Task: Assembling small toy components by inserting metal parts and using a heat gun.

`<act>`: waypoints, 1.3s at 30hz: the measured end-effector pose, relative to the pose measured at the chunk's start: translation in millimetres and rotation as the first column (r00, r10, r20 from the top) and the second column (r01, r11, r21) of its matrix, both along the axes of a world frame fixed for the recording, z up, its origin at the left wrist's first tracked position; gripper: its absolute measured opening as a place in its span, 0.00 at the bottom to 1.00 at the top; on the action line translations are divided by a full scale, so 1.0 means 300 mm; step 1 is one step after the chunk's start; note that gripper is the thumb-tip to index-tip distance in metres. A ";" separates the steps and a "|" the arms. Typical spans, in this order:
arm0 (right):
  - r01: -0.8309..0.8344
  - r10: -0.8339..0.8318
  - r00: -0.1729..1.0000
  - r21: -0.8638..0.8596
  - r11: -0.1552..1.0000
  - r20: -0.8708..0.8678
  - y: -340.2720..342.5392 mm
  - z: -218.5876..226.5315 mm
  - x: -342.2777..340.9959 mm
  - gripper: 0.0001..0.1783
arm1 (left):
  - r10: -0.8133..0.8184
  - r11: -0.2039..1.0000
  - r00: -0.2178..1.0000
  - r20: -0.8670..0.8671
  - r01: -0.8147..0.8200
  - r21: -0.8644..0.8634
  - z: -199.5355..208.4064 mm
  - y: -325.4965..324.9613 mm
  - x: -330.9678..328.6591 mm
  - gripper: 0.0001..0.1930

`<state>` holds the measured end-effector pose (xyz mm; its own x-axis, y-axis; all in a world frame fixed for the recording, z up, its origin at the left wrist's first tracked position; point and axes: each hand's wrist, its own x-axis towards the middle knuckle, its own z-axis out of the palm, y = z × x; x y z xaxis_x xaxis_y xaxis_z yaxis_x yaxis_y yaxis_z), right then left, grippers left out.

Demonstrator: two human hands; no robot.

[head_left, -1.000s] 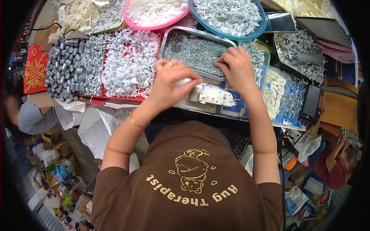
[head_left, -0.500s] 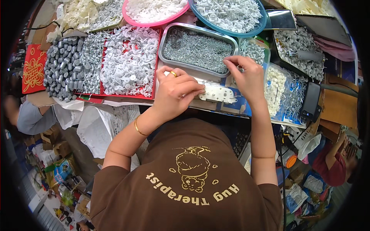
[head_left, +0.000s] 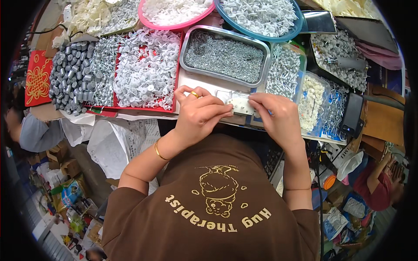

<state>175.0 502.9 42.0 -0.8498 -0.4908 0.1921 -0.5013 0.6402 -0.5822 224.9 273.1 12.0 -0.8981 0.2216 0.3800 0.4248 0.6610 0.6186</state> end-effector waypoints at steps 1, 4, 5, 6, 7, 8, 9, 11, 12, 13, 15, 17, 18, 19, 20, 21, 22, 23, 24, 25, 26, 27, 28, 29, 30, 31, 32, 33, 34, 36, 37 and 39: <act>0.027 -0.028 1.000 -0.065 0.998 -0.007 0.008 0.003 -0.014 0.05 | -0.001 1.000 1.000 -0.002 0.001 0.001 0.002 -0.010 -0.009 0.05; 0.112 -0.129 0.988 -0.172 0.979 -0.090 0.009 0.036 -0.095 0.06 | 0.086 0.991 0.995 -0.055 -0.091 -0.099 0.041 -0.042 -0.094 0.05; 0.113 -0.121 0.991 -0.147 0.983 -0.048 -0.005 0.022 -0.131 0.05 | 0.105 0.979 0.988 -0.112 -0.123 -0.162 0.027 -0.042 -0.142 0.03; 0.114 -0.123 0.991 -0.147 0.983 -0.053 -0.014 -0.026 -0.172 0.05 | 0.115 0.963 0.978 -0.174 -0.152 -0.220 0.007 -0.036 -0.209 0.02; 0.043 -0.048 0.987 -0.036 0.998 -0.153 -0.018 -0.095 -0.211 0.05 | 0.111 0.950 0.971 -0.211 -0.166 -0.264 -0.040 -0.031 -0.270 0.02; -0.024 0.042 0.968 0.078 0.997 -0.245 -0.025 -0.142 -0.244 0.06 | 0.113 0.949 0.969 -0.221 -0.172 -0.266 -0.073 -0.029 -0.313 0.02; -0.024 0.042 0.968 0.078 0.997 -0.247 -0.030 -0.154 -0.248 0.06 | 0.083 0.949 0.976 -0.202 -0.140 -0.283 -0.086 -0.021 -0.334 0.03; -0.054 0.066 0.983 0.073 0.996 -0.173 -0.046 -0.166 -0.247 0.08 | 0.039 0.951 0.988 -0.150 -0.083 -0.298 -0.101 -0.022 -0.344 0.04; -0.055 0.067 0.983 0.072 0.996 -0.173 -0.050 -0.167 -0.244 0.08 | 0.040 0.951 0.988 -0.151 -0.084 -0.299 -0.097 -0.022 -0.340 0.04; -0.018 0.020 0.994 0.018 1.000 -0.112 -0.052 -0.166 -0.235 0.08 | 0.065 0.958 0.991 -0.113 -0.094 -0.270 -0.093 -0.020 -0.332 0.04; 0.024 -0.025 0.999 -0.033 0.999 -0.045 -0.061 -0.163 -0.232 0.09 | 0.087 0.965 0.994 -0.071 -0.102 -0.241 -0.091 -0.016 -0.331 0.04; -0.009 0.010 0.978 0.006 1.000 -0.210 -0.071 -0.152 -0.240 0.08 | 0.097 0.958 0.988 -0.122 -0.126 -0.258 -0.090 -0.011 -0.333 0.04; -0.005 0.006 0.978 0.007 1.000 -0.209 -0.072 -0.155 -0.248 0.08 | 0.092 0.959 0.988 -0.121 -0.121 -0.257 -0.085 -0.009 -0.337 0.04; -0.023 0.028 0.982 0.029 0.999 -0.186 -0.072 -0.159 -0.255 0.07 | 0.089 0.957 0.985 -0.150 -0.127 -0.260 -0.079 -0.009 -0.338 0.05; -0.040 0.048 0.985 0.051 0.998 -0.163 -0.070 -0.162 -0.258 0.07 | 0.086 0.956 0.980 -0.180 -0.132 -0.262 -0.075 -0.010 -0.338 0.05; -0.025 0.026 0.987 0.010 1.000 -0.156 -0.071 -0.169 -0.253 0.07 | 0.086 0.959 0.982 -0.168 -0.128 -0.254 -0.073 -0.015 -0.330 0.05; -0.025 0.026 0.987 0.010 1.000 -0.156 -0.066 -0.166 -0.250 0.07 | 0.086 0.959 0.982 -0.168 -0.128 -0.254 -0.067 -0.020 -0.323 0.05; -0.001 -0.001 0.992 -0.013 1.000 -0.129 -0.060 -0.158 -0.246 0.07 | 0.078 0.976 0.988 -0.132 -0.102 -0.191 -0.056 -0.023 -0.317 0.05; 0.023 -0.027 0.995 -0.037 0.999 -0.100 -0.056 -0.151 -0.240 0.06 | 0.067 0.989 0.993 -0.095 -0.079 -0.126 -0.050 -0.027 -0.310 0.05; 0.024 -0.027 0.995 -0.038 0.999 -0.099 -0.053 -0.146 -0.236 0.06 | 0.067 0.989 0.993 -0.094 -0.078 -0.126 -0.050 -0.030 -0.308 0.05; 0.048 -0.052 0.995 -0.045 0.998 -0.090 -0.050 -0.139 -0.233 0.06 | 0.080 0.997 0.993 0.081 -0.078 -0.029 -0.050 -0.032 -0.309 0.04; 0.074 -0.078 0.994 -0.051 0.996 -0.081 -0.045 -0.133 -0.232 0.06 | 0.073 0.993 0.964 0.254 -0.093 0.068 -0.046 -0.031 -0.311 0.04; 0.075 -0.079 0.994 -0.050 0.996 -0.081 -0.038 -0.127 -0.226 0.06 | 0.072 0.993 0.964 0.254 -0.092 0.068 -0.038 -0.023 -0.303 0.04; 0.106 -0.110 0.992 -0.063 0.992 -0.064 -0.029 -0.118 -0.215 0.06 | 0.084 0.993 0.972 0.219 -0.100 0.064 -0.025 -0.011 -0.284 0.03; 0.143 -0.146 0.988 -0.072 0.987 -0.048 -0.018 -0.107 -0.204 0.06 | 0.090 0.993 0.979 0.183 -0.103 0.063 -0.003 0.003 -0.266 0.02; 0.146 -0.149 0.988 -0.069 0.987 -0.045 -0.013 -0.090 -0.191 0.06 | 0.019 0.998 0.987 0.158 -0.029 0.061 0.032 0.013 -0.239 0.02; 0.142 -0.147 0.988 -0.097 0.985 -0.048 -0.009 -0.065 -0.180 0.06 | -0.053 0.997 0.990 0.134 0.045 0.056 0.065 0.024 -0.204 0.03; 0.140 -0.148 0.988 -0.124 0.982 -0.054 -0.006 -0.043 -0.164 0.06 | -0.123 0.992 0.991 0.055 0.121 0.044 0.083 0.043 -0.159 0.07; 0.140 -0.148 0.987 -0.124 0.982 -0.056 -0.004 -0.036 -0.156 0.06 | -0.181 0.983 0.982 0.048 0.180 0.018 0.083 0.058 -0.124 0.09; 0.210 -0.176 0.972 -0.241 0.948 0.152 0.000 -0.020 -0.136 0.06 | -0.217 0.974 0.975 0.051 0.219 -0.060 0.072 0.091 -0.073 0.13; 0.210 -0.178 0.973 -0.239 0.948 0.150 0.008 -0.007 -0.115 0.06 | -0.218 0.974 0.975 0.048 0.220 -0.058 0.058 0.095 -0.066 0.13; 0.252 -0.178 0.940 -0.238 0.938 0.293 0.026 0.017 -0.064 0.07 | -0.162 0.985 0.986 0.030 0.163 -0.053 0.033 0.098 -0.051 0.12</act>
